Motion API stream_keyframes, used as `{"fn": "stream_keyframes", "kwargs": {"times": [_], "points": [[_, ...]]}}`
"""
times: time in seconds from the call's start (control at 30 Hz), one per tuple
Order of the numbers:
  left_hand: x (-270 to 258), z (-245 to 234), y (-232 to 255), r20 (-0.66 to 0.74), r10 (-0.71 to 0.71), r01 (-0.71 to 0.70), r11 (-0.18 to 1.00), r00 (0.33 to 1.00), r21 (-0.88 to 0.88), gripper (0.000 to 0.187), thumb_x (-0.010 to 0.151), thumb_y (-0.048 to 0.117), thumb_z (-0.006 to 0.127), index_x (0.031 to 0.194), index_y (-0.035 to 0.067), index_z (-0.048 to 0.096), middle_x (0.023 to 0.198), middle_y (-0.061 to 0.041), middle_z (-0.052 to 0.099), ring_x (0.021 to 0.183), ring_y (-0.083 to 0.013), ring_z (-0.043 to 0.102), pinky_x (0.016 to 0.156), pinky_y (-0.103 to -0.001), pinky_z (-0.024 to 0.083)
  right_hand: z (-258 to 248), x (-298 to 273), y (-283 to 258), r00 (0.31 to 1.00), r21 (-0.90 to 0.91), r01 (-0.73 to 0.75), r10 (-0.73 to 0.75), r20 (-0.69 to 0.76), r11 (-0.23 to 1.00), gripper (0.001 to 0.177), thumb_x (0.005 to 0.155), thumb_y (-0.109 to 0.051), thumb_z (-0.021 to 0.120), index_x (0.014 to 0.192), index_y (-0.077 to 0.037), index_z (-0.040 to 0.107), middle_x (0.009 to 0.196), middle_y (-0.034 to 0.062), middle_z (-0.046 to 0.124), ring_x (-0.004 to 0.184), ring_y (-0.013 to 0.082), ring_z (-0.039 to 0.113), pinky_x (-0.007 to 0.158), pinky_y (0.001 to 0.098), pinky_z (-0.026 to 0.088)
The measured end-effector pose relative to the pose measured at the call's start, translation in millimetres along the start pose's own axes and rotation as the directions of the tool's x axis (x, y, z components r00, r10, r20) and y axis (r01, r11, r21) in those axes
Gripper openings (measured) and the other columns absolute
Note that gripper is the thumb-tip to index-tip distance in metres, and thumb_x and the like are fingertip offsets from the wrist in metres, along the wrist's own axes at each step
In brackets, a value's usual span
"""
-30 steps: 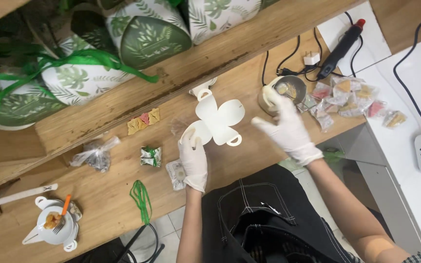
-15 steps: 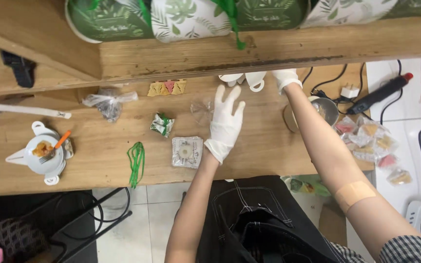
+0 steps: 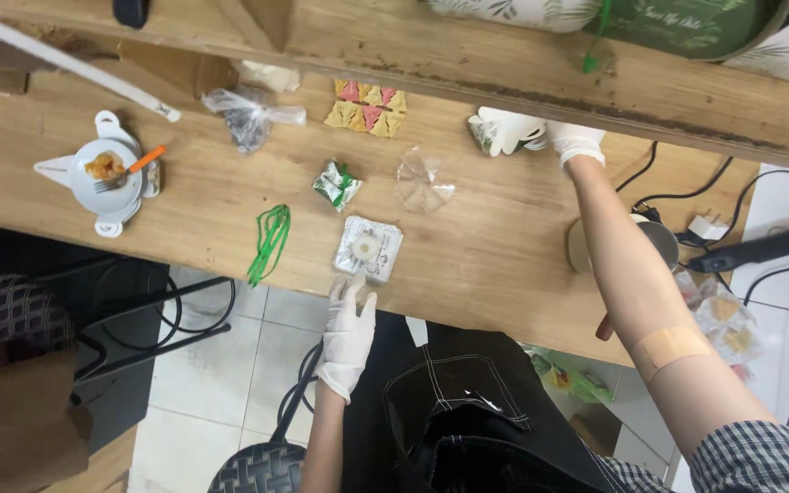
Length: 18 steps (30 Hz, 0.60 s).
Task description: Packing dried flower petals or decorative filler into a small gift box and tying it with a ribbon.
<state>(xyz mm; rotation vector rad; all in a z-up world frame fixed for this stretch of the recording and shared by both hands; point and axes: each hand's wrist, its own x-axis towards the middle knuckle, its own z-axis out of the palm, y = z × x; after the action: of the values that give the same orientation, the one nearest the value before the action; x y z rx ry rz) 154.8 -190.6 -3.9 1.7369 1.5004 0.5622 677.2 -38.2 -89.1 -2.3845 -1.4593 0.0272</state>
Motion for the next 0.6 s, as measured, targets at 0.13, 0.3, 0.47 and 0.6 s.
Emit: {"fn": "stream_keyframes", "kwargs": {"times": [0.13, 0.3, 0.47, 0.6], "points": [[-14.3, 1.3, -13.5, -0.092, 0.019, -0.014, 0.999, 0.996, 0.049, 0.043, 0.095, 0.018, 0.069, 0.135, 0.007, 0.057, 0.143, -0.025, 0.050, 0.136, -0.0409, 0.048, 0.107, -0.045, 0.044, -27.1, 7.1, -20.4, 0.996, 0.048, -0.055, 0.052, 0.073, 0.997, 0.043, 0.106, -0.034, 0.051, 0.136, -0.007, 0.063, 0.143, 0.0218, 0.059, 0.134, 0.0435, 0.050, 0.110, 0.0515, 0.038], [-18.2, 1.3, -2.3, -0.129, 0.070, -0.075, 0.997, 0.989, -0.030, 0.041, 0.096, 0.016, 0.069, 0.133, 0.006, 0.058, 0.140, -0.021, 0.056, 0.134, -0.0356, 0.053, 0.108, -0.042, 0.046, -35.7, -2.0, -2.8, 0.983, 0.042, -0.177, 0.175, 0.045, 0.983, 0.028, 0.103, -0.020, 0.057, 0.121, -0.007, 0.073, 0.120, 0.0253, 0.069, 0.111, 0.0459, 0.064, 0.094, 0.0506, 0.051], [-13.5, 5.1, -12.3, -0.105, 0.017, -0.025, 0.997, 0.994, -0.075, 0.039, 0.095, 0.015, 0.070, 0.132, 0.007, 0.059, 0.138, -0.019, 0.058, 0.132, -0.0338, 0.055, 0.107, -0.041, 0.046, -71.8, -53.4, -21.2, 0.940, 0.272, -0.329, 0.340, 0.006, 0.904, 0.032, 0.096, -0.017, 0.063, 0.126, -0.011, 0.071, 0.099, 0.0252, 0.072, 0.095, 0.0390, 0.071, 0.087, 0.0460, 0.054], [6.7, 5.1, -22.1, -0.043, -0.056, 0.051, 0.992, 0.998, -0.113, 0.044, 0.095, 0.017, 0.071, 0.135, 0.006, 0.057, 0.139, -0.019, 0.058, 0.130, -0.0341, 0.055, 0.107, -0.040, 0.045, -84.4, -83.8, -40.1, 0.798, 0.355, -0.601, 0.561, 0.220, 0.716, 0.047, 0.092, -0.023, 0.068, 0.137, -0.013, 0.059, 0.102, 0.0208, 0.072, 0.092, 0.0301, 0.072, 0.084, 0.0411, 0.054]]}}
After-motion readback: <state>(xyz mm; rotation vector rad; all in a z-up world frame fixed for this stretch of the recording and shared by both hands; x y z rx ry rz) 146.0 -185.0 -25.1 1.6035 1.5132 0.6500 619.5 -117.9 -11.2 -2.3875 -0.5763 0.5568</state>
